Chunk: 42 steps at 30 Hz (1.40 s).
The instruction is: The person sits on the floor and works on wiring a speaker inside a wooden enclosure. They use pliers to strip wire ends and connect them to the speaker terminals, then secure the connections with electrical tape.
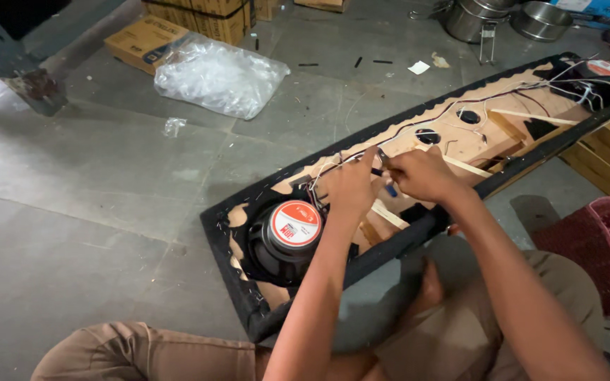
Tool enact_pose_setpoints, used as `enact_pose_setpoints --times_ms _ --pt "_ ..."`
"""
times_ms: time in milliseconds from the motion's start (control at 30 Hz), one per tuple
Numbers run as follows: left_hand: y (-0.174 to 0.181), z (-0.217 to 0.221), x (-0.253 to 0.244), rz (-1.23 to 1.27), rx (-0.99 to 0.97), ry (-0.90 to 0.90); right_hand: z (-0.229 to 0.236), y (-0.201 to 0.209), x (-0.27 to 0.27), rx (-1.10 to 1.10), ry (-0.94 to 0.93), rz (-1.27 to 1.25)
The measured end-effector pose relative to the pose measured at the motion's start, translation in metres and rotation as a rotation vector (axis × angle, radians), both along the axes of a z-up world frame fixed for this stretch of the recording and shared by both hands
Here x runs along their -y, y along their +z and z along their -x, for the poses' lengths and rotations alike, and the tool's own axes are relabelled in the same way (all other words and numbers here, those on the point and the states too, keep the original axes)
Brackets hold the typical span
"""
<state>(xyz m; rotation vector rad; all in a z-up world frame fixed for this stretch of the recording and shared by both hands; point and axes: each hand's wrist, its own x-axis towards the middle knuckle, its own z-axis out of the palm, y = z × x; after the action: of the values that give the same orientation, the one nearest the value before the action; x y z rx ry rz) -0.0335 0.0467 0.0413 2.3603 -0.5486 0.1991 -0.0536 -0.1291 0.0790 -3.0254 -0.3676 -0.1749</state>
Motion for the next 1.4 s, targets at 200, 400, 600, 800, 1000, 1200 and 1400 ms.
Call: enact_pose_setpoints --times_ms 200,400,600,800,1000,1200,1400 --pt "-0.012 -0.007 -0.01 0.198 0.395 0.016 0.007 0.006 -0.002 -0.06 -0.021 0.034" --pt "-0.017 -0.011 -0.002 0.278 0.021 -0.318 0.011 0.011 -0.004 -0.006 0.054 0.012" --pt "-0.028 -0.01 0.003 0.21 0.232 -0.228 0.018 0.014 -0.02 0.092 0.005 0.134" --pt "-0.025 -0.007 0.021 0.034 0.324 -0.095 0.0 -0.012 -0.007 0.337 0.136 -0.149" --pt "-0.026 0.0 0.037 0.014 0.365 -0.127 -0.041 -0.044 0.025 0.251 0.149 -0.453" --pt "-0.019 0.003 0.036 -0.042 0.536 -0.126 -0.044 -0.057 0.031 0.355 0.037 -0.313" --pt "0.021 0.101 0.042 -0.06 0.924 -0.139 -0.042 -0.042 0.057 0.341 -0.24 -0.181"
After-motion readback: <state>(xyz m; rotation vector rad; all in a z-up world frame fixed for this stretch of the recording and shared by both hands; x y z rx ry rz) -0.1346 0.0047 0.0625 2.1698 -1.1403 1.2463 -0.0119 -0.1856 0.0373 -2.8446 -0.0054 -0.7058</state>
